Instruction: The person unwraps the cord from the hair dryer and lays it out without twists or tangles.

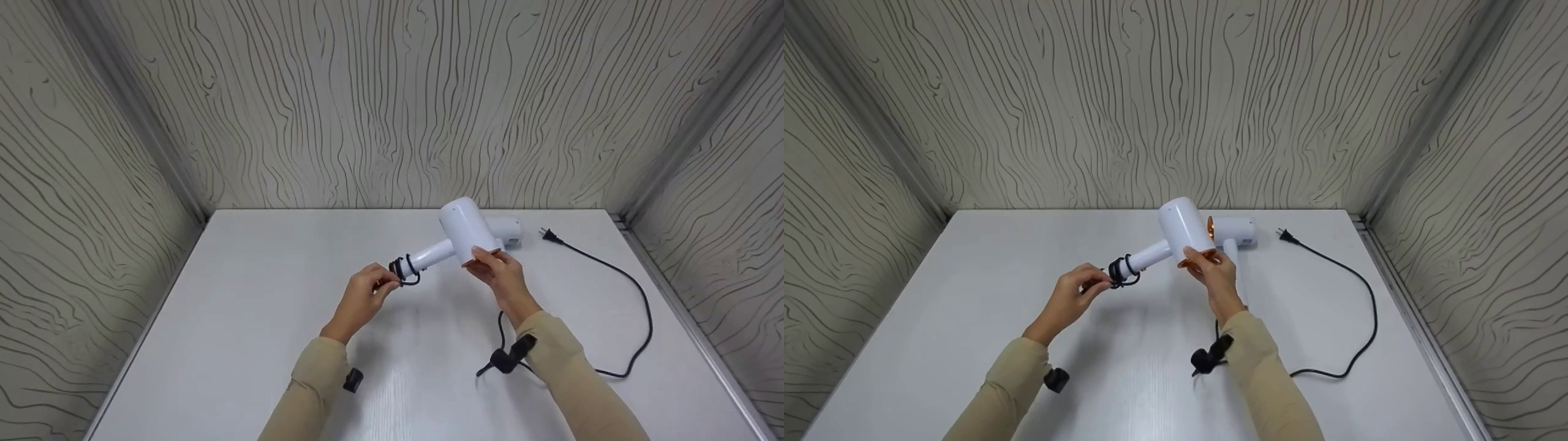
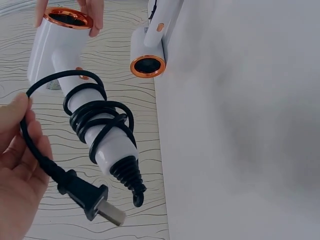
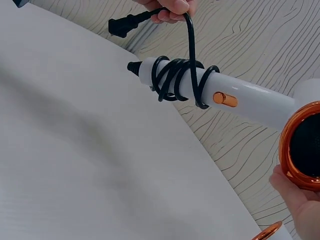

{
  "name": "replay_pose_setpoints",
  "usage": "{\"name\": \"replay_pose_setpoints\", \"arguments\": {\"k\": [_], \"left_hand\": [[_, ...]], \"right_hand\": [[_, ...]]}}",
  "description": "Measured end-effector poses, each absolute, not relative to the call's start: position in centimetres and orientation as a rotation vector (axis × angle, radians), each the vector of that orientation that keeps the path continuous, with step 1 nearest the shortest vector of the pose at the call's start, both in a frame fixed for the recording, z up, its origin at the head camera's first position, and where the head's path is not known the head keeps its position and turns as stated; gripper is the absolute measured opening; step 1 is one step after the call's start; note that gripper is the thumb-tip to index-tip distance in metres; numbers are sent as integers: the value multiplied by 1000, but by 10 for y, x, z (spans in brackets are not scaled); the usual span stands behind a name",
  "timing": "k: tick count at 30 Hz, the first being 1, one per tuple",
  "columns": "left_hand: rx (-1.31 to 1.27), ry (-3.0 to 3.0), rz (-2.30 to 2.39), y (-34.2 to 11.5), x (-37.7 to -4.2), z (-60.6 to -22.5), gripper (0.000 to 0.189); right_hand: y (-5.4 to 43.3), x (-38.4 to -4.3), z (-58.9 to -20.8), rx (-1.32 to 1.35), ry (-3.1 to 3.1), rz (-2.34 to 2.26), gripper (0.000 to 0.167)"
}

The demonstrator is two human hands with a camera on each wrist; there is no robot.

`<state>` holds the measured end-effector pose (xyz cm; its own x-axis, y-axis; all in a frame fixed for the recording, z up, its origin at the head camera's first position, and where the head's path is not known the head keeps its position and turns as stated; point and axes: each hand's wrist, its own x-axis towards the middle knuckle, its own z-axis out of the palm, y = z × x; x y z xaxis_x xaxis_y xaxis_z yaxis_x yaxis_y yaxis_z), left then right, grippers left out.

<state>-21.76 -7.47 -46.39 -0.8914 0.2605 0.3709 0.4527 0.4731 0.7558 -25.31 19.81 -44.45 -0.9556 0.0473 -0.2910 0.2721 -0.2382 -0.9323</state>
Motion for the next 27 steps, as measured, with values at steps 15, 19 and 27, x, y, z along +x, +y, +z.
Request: {"name": "replay_pose_setpoints", "arguments": {"k": [15,19,27], "left_hand": [[-676,-2622,-1378,-73,-211,-486,10],[-665,-2641,-1350,-73,-212,-493,8],[-566,-2714,-1363,-72,-216,-503,9]], "right_hand": [[198,-250,-441,431,1704,-2516,41],[198,-249,-439,424,1703,-2509,44],[198,-247,-436,435,1628,-2539,49]]}}
